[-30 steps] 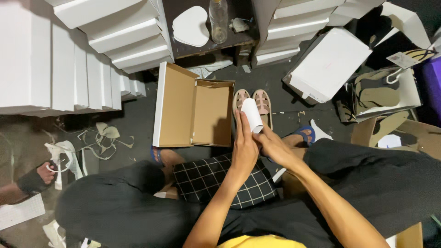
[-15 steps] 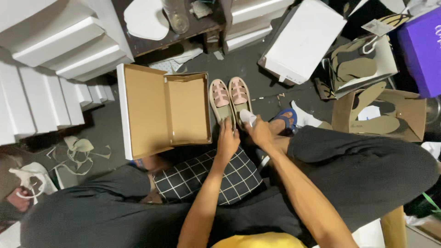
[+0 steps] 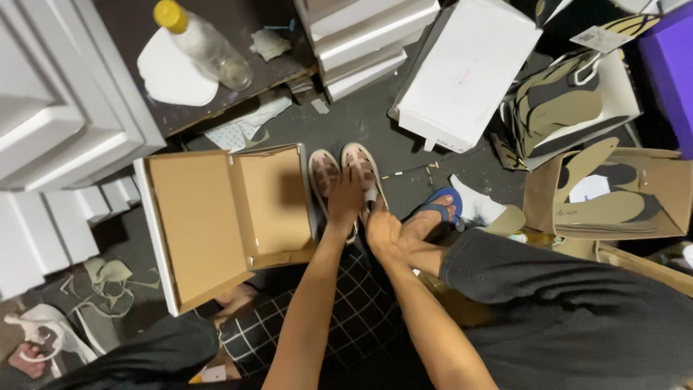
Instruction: The person packs shoes into boxes by placing a shoe into a box, adding paper inserts, and closing the lid.
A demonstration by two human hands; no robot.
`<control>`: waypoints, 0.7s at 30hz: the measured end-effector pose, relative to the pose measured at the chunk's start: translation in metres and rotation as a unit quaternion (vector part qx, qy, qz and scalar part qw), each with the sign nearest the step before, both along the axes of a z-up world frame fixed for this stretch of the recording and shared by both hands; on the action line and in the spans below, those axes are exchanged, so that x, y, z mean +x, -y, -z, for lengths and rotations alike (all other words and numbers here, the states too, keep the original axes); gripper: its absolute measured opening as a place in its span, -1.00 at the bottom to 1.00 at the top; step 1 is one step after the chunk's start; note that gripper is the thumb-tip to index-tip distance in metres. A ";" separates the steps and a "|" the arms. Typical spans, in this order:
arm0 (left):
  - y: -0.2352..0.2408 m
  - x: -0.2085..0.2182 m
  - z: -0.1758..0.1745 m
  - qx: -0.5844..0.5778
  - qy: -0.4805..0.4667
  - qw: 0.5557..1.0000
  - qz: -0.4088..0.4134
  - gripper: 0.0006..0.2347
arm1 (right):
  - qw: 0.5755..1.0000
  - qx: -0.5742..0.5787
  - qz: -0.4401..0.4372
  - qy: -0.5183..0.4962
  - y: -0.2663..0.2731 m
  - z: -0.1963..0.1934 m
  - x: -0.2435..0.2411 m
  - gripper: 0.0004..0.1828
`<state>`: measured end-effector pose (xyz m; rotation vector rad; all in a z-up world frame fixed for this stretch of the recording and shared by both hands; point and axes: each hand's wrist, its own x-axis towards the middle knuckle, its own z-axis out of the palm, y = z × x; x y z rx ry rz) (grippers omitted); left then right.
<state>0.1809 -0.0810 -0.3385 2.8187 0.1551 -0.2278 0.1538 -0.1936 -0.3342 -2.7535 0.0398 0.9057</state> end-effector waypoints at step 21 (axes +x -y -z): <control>-0.006 0.000 0.004 -0.054 0.137 0.989 0.021 -0.62 | 0.943 0.206 0.116 0.235 -0.022 0.023 0.021 -0.50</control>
